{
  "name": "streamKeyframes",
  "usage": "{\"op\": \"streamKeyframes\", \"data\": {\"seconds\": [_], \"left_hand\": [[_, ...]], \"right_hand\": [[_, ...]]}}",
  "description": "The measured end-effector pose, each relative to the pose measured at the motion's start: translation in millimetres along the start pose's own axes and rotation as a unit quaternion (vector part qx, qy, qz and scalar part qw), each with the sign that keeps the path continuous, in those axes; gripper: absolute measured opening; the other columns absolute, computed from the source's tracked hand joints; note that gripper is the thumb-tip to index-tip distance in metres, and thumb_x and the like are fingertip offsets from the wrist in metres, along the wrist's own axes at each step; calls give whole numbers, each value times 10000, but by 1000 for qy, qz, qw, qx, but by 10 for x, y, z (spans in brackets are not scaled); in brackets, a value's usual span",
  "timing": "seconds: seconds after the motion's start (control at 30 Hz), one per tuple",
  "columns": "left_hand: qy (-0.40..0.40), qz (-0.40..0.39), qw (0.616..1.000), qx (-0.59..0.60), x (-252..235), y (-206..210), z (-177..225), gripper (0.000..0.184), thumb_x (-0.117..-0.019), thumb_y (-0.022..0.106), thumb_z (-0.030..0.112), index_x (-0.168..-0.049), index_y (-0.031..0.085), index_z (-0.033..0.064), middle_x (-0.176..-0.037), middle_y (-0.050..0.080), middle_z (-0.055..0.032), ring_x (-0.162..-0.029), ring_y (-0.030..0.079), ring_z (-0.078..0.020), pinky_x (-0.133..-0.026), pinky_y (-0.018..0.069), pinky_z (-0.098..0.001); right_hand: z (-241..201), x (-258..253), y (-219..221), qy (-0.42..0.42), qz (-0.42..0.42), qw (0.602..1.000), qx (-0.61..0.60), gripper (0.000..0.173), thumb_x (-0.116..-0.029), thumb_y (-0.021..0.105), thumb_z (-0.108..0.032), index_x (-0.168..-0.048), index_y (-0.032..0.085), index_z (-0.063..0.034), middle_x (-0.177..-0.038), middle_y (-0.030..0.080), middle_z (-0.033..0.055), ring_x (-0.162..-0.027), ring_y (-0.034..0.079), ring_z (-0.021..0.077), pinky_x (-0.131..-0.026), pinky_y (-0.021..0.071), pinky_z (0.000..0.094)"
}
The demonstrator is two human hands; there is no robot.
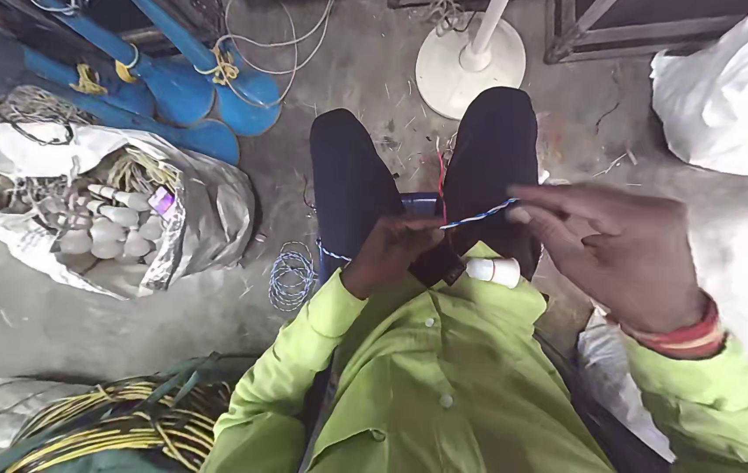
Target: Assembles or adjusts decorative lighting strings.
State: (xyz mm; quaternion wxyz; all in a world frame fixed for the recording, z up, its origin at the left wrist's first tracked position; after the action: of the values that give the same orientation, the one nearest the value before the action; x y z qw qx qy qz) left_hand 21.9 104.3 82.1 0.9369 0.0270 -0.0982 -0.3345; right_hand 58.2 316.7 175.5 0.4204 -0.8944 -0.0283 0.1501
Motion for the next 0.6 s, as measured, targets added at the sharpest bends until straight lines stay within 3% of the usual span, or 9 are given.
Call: {"op": "streamKeyframes", "data": {"seconds": [0.07,0.13,0.2,0.27,0.33,0.4,0.43,0.53,0.6], "left_hand": [[26,-12,999,-23,-30,39,21,187,-1002,597,43,-1116,728,-25,-970,691,-57,-673,562,-44,-575,478,-193],[30,-14,998,-55,-44,40,44,172,-991,625,45,-1101,740,-20,-1006,710,-59,-761,628,-54,-664,546,-219],[30,-12,996,-79,-51,-2,72,171,-986,634,51,-1097,745,-15,-1017,713,-63,-830,663,-76,-737,582,-260],[34,-6,995,-89,-51,-42,80,185,-993,620,56,-1112,745,-8,-974,722,-59,-785,657,-71,-711,579,-261],[30,12,996,-80,-52,-41,78,210,-1014,574,68,-1121,736,-13,-857,709,-52,-642,602,-66,-587,530,-239],[6,36,998,-60,-38,6,94,224,-1040,542,68,-1136,721,-28,-852,720,-71,-643,648,-92,-593,577,-257],[-7,55,998,-43,-41,32,100,226,-1043,539,62,-1148,712,-37,-877,734,-88,-690,696,-115,-642,620,-289],[-13,105,994,1,-39,95,70,228,-1040,542,40,-1185,687,-59,-954,748,-121,-798,747,-162,-757,655,-351],[9,117,993,8,-47,100,39,222,-1036,545,30,-1181,688,-59,-969,757,-121,-821,755,-176,-783,656,-366]], "right_hand": [[-105,-235,23,-130,-51,989,53,338,-1009,528,-38,-1281,716,-109,-1351,646,169,-1266,584,373,-1051,479,519],[-69,-446,211,-211,-133,963,98,461,-909,543,13,-1263,731,-215,-1528,507,168,-1415,380,509,-1071,360,658],[-6,-599,342,-259,-175,940,134,265,-947,577,-48,-1084,762,-181,-1520,522,142,-1460,321,513,-1109,274,727],[33,-675,316,-273,-198,930,146,202,-1027,526,-147,-1004,726,-126,-1416,610,128,-1429,410,468,-1117,242,759],[-14,-641,192,-246,-191,938,154,293,-1068,482,-255,-975,709,-94,-1118,713,108,-1157,647,359,-1005,429,658],[-101,-507,107,-176,-181,958,134,344,-1052,492,-311,-922,704,-74,-843,674,95,-768,685,283,-650,538,489],[-112,-416,92,-118,-176,972,103,344,-1035,513,-332,-938,727,-81,-821,671,76,-704,669,246,-590,536,449],[-19,-47,193,66,-139,987,-45,240,-975,605,-321,-1023,773,-156,-823,697,-63,-668,621,44,-594,541,270],[105,195,379,198,-127,948,-214,173,-963,688,-268,-1056,774,-151,-783,709,-83,-644,634,6,-588,553,202]]}}
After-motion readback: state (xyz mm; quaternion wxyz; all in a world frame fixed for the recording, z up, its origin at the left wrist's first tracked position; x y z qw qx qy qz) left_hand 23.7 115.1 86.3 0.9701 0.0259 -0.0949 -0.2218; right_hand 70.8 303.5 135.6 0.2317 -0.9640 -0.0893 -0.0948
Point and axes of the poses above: each hand's wrist, its own x-axis away from the middle knuckle, its own y-axis out of the palm, z = x × y, the point moved 5 cm from there along -x, towards the middle knuckle
